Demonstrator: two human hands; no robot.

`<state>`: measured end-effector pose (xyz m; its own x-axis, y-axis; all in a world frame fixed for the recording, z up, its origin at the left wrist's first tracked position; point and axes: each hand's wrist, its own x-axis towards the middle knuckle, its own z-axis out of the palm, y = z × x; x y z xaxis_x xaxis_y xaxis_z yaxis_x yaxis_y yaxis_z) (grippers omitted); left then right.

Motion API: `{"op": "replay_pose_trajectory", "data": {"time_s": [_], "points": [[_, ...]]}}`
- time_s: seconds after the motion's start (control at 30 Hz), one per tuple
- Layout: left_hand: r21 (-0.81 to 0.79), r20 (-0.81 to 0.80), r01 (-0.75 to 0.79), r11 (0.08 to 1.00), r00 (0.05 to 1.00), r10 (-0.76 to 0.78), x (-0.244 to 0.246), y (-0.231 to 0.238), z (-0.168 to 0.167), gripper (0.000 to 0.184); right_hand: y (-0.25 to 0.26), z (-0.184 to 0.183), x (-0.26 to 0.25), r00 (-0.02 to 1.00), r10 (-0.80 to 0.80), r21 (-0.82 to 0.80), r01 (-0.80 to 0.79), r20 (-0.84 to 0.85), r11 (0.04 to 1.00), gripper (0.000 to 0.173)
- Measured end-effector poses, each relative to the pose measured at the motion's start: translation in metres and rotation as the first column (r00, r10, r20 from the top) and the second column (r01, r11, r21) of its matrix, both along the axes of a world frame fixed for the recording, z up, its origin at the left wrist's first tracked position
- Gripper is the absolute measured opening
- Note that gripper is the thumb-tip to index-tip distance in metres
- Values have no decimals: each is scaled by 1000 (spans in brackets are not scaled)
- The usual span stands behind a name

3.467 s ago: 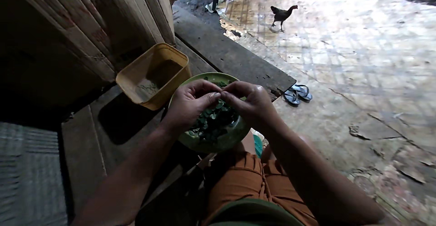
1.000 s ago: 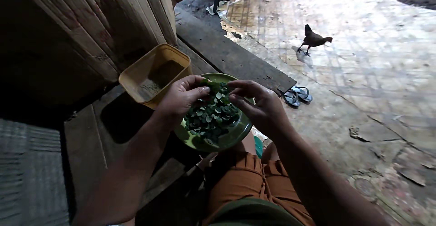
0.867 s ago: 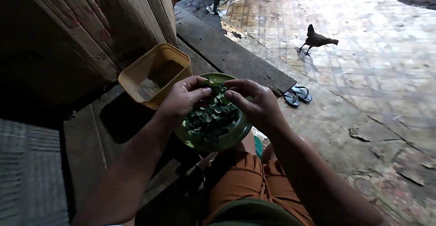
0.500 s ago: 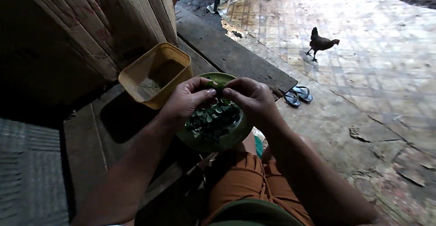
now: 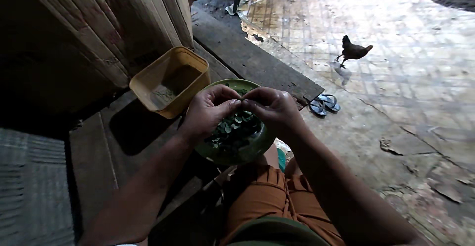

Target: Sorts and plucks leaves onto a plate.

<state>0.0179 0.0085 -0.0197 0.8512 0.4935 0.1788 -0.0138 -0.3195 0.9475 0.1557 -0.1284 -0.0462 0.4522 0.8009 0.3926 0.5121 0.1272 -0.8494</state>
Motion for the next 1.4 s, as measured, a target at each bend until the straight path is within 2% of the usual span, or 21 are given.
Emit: {"op": "replay_pose_trajectory", "data": {"time_s": [0.23,0.37,0.47,0.53,0.67,0.83,0.93,1.07,1.23,1.4], "points": [[40,-4,-21,999,1000,21,-7,11,11,9,-4,-8,14,1000,-20,7,20,-12,1000,10],[277,-98,41,960,995,-14,-10,12,12,30,-4,-8,16,1000,-22,4,23,-21,1000,11],[462,-18,8,887,1000,0,-7,9,3,17,-2,-8,13,1000,-16,2,17,-22,1000,10],[511,-1,-33,859,999,38,-6,6,1,9,-1,-7,10,1000,-13,-4,13,-6,1000,9],[631,-28,-50,774,996,87,-5,6,-1,12,-1,-5,7,998,-12,-32,14,55,999,10],[685,-24,-111,720,984,175,-9,17,5,15,0,-7,12,996,-36,-52,41,83,998,11],[668,5,-187,721,969,246,-12,27,10,13,0,-8,14,984,-50,-63,62,169,996,11],[596,-70,-100,797,982,175,-13,28,12,15,-1,-3,13,958,36,-134,2,283,991,17],[325,-155,-38,945,983,93,-12,24,15,16,0,1,13,961,-1,-67,21,278,998,22],[111,-124,-44,993,991,58,-8,21,13,15,2,-1,13,979,-3,-31,9,206,999,19]]}}
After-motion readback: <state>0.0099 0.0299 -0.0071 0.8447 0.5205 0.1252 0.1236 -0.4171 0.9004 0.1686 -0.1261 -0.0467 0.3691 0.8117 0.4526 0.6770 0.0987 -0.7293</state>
